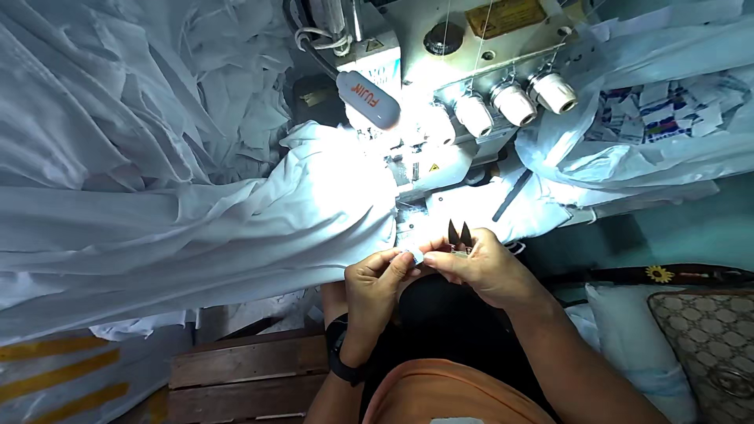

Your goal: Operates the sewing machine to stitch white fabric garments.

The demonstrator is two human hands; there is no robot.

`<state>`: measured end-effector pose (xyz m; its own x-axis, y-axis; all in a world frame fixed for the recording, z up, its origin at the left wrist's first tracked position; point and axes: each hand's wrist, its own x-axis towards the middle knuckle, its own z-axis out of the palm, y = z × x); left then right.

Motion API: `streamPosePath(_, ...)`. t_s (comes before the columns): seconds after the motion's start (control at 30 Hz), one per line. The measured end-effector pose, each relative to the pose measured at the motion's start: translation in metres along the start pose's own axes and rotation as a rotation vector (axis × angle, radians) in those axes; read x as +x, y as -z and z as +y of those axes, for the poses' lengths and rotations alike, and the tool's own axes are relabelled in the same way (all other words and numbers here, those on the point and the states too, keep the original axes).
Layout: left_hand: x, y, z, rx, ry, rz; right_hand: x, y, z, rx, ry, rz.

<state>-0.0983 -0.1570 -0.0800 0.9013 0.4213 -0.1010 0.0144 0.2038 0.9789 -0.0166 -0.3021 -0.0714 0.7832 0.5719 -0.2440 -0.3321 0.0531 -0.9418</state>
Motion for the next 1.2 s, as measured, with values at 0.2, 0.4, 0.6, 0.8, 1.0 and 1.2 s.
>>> streamPosePath(0.2,0.000,0.001,0.002,0.028,0.015,0.001,0.004,-0.006,0.002,-0.047,0.047,0.069)
streamPosePath(0.4,0.005,0.004,0.000,0.103,-0.026,0.003,0.007,-0.017,0.010,-0.035,0.118,0.168)
streamPosePath(0.6,0.009,0.006,0.004,0.134,-0.031,0.013,0.010,-0.019,0.012,-0.055,0.159,0.187)
streamPosePath(0.8,0.016,0.010,0.009,0.188,-0.066,-0.033,0.017,-0.025,0.010,0.077,0.104,0.171)
streamPosePath(1.0,0.024,0.015,0.022,0.273,-0.083,-0.055,0.023,-0.029,0.006,0.064,0.167,0.153)
streamPosePath(1.2,0.029,0.014,0.026,0.252,-0.034,-0.071,0.025,-0.027,0.002,0.090,0.128,0.120)
